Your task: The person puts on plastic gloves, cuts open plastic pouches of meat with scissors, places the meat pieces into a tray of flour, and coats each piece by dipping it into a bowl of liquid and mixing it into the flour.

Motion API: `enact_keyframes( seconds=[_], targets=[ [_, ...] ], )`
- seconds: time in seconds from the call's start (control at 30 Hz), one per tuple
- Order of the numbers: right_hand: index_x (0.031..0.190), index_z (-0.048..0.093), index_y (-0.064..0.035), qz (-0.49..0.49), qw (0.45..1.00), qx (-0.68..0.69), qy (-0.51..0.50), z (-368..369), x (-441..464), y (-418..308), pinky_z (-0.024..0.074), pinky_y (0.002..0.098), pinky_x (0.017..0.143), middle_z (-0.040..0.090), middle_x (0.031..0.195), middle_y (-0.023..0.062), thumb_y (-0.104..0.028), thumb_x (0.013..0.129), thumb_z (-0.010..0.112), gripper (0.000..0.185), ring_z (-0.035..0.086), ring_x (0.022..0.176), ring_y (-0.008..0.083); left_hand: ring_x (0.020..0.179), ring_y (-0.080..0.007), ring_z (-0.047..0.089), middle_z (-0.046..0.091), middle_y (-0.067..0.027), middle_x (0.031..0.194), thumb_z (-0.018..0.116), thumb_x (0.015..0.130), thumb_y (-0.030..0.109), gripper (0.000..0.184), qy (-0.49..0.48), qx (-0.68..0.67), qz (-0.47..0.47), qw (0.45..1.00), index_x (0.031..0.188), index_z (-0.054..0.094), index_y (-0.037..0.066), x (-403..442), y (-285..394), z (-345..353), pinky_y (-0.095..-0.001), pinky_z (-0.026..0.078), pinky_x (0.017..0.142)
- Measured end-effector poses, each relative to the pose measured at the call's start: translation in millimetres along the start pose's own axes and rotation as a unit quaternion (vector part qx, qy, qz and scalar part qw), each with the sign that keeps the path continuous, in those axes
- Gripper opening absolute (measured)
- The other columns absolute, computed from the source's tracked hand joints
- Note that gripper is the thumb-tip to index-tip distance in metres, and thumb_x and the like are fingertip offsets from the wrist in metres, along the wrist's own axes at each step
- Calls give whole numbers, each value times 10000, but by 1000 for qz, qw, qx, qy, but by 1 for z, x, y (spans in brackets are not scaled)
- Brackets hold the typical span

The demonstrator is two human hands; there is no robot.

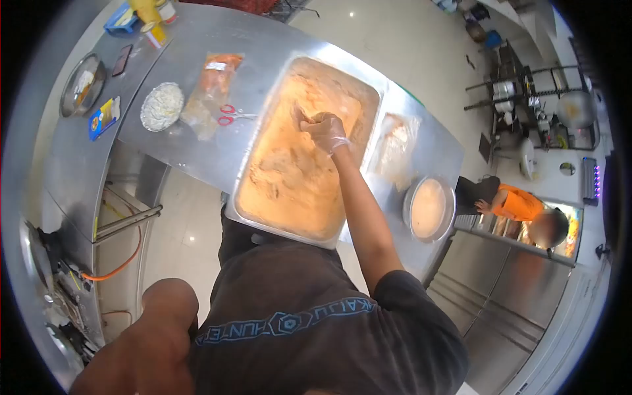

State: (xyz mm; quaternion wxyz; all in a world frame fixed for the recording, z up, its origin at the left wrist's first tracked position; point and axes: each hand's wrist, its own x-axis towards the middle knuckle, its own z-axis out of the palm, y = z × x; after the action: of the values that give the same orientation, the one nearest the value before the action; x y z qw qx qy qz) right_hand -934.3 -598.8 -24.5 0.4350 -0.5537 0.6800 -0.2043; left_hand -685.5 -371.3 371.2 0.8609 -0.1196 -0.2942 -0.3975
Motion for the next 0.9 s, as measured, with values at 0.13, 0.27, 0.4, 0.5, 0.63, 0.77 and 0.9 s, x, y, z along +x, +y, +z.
enact_keyframes(
  seconds=[0.13, 0.27, 0.4, 0.5, 0.63, 0.77, 0.9],
  targets=[
    [861, 726, -72, -67, 963, -254, 55, -6, -52, 29, 503, 365, 623, 720, 842, 141, -449, 873, 658, 384, 675, 719, 242, 818, -191, 649, 683, -41, 908, 742, 826, 340, 330, -243, -101, -358, 896, 1090, 695, 147, -35, -72, -30, -302, 525, 670],
    [934, 690, -70, -88, 991, -88, 53, 27, -95, 64, 489, 362, 682, 698, 907, 130, -423, 895, 642, 358, 655, 787, 235, 801, -177, 662, 686, -83, 882, 675, 904, 75, 165, -390, 358, -585, 615, 1024, 650, -36, -115, -191, 3, -293, 521, 711],
    [1006, 653, -69, -107, 987, 120, 31, 31, -148, 86, 474, 359, 741, 676, 973, 119, -396, 917, 625, 340, 634, 855, 229, 719, -193, 696, 703, -154, 870, 653, 958, 393, 469, -467, 471, -641, 385, 1088, 656, -58, -318, -328, -91, -305, 534, 669],
    [1061, 626, -67, -129, 963, 235, 12, 36, -169, 101, 463, 357, 785, 659, 1022, 111, -376, 934, 613, 334, 619, 907, 224, 673, -213, 702, 694, -170, 826, 634, 962, 439, 560, -447, 519, -664, 300, 1066, 642, -112, -443, -373, -171, -316, 560, 613],
    [1134, 590, -66, -150, 917, 369, -10, 39, -183, 120, 448, 354, 844, 636, 1087, 100, -349, 956, 597, 334, 599, 975, 218, 610, -224, 697, 681, -167, 728, 653, 960, 376, 473, -284, 464, -753, 371, 923, 629, -95, -493, -387, -159, -319, 585, 538],
    [1207, 553, -64, -163, 863, 478, -30, 51, -187, 131, 433, 352, 903, 614, 1153, 90, -322, 978, 581, 345, 578, 1044, 212, 593, -226, 703, 681, -175, 697, 665, 945, 254, 368, -253, 472, -748, 392, 790, 599, -74, -501, -393, -158, -319, 591, 530],
    [1280, 517, -63, -172, 820, 545, -38, 57, -185, 137, 418, 349, 962, 592, 1218, 79, -295, 1000, 564, 366, 558, 1112, 205, 552, -227, 703, 687, -185, 663, 643, 935, 162, 306, -243, 498, -742, 377, 766, 603, -90, -492, -397, -154, -323, 578, 497]
  ],
)
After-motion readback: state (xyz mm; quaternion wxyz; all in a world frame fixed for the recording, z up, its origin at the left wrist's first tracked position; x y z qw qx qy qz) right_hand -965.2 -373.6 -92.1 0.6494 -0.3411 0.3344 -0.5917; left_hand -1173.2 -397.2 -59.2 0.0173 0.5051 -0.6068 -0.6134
